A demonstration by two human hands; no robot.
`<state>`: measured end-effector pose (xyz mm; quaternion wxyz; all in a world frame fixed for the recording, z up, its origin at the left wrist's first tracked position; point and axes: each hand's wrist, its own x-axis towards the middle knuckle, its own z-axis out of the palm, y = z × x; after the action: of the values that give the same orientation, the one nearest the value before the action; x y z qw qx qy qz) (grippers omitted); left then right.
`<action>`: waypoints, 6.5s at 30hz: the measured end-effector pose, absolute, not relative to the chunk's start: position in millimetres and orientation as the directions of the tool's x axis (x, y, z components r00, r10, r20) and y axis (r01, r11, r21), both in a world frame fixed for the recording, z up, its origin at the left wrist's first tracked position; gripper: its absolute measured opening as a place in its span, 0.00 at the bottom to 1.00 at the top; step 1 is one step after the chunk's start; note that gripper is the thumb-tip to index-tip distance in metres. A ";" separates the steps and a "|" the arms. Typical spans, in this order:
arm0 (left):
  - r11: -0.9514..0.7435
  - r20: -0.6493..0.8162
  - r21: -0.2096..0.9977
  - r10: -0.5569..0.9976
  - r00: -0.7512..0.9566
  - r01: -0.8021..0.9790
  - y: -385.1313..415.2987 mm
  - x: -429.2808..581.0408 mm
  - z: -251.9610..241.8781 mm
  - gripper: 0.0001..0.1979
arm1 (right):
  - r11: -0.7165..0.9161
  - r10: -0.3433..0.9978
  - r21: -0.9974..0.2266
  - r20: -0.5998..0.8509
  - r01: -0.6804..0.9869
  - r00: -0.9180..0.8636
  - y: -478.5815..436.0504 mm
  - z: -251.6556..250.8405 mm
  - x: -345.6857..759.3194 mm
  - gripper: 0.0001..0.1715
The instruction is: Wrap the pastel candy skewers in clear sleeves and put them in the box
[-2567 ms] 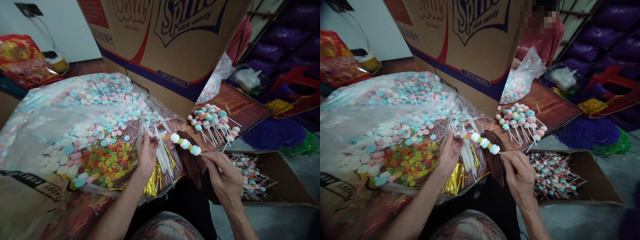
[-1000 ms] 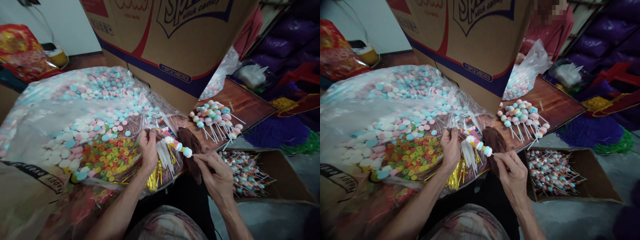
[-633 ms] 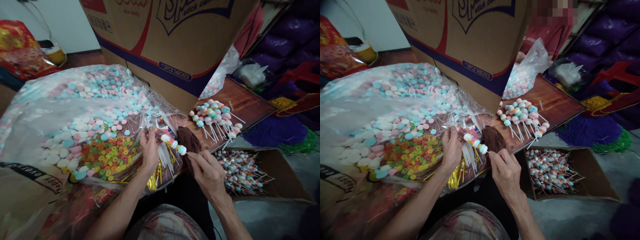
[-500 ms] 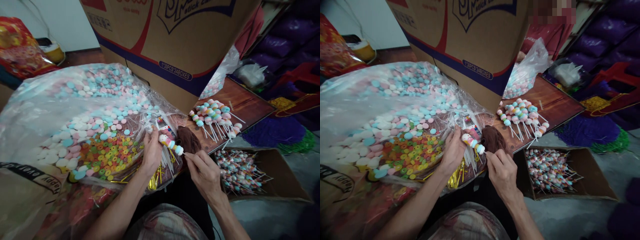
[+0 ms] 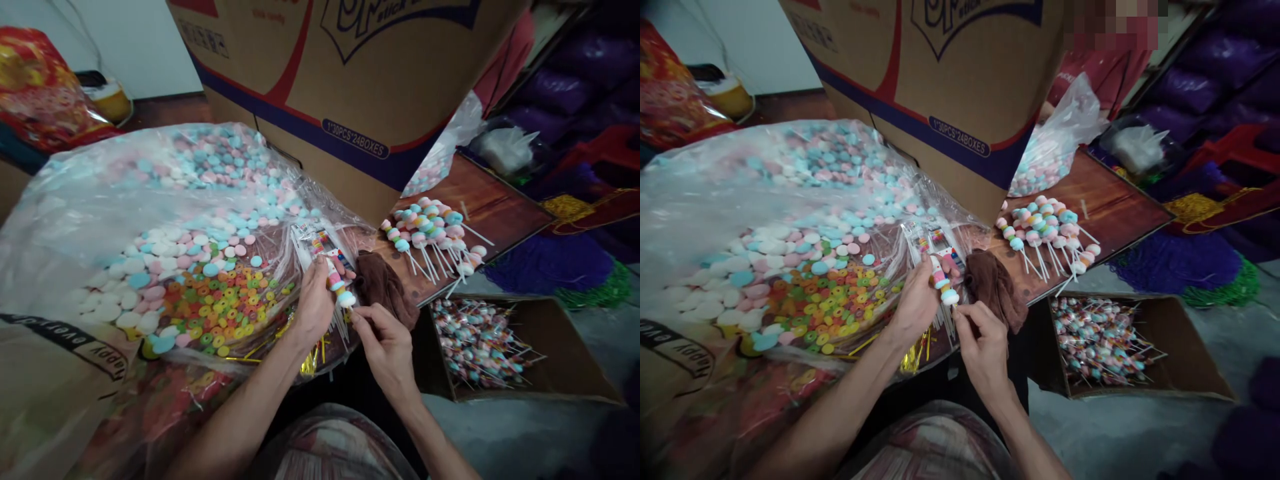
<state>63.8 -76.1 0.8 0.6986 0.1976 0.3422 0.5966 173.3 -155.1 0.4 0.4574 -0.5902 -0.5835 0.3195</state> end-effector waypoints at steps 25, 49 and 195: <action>0.461 -0.328 0.582 0.887 0.325 -0.670 -78.0 59.2 8.0 0.17 | -0.230 0.950 -0.914 -0.286 -0.335 0.128 -130.5 -1.5 154.0 0.15; 0.335 -0.359 0.578 0.923 0.137 -0.744 -68.3 48.2 2.9 0.14 | -0.144 0.989 -0.976 -0.146 0.163 -0.001 -146.9 6.2 166.3 0.18; 0.392 -0.260 0.763 0.914 0.310 -0.514 -98.0 46.7 42.0 0.18 | 0.350 0.854 -0.759 0.499 0.549 0.146 -126.9 23.5 174.9 0.08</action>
<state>46.7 -98.0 42.0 0.7572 0.2861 0.3500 0.4715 174.9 -126.9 23.5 0.5192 -0.5510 -0.6366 0.1470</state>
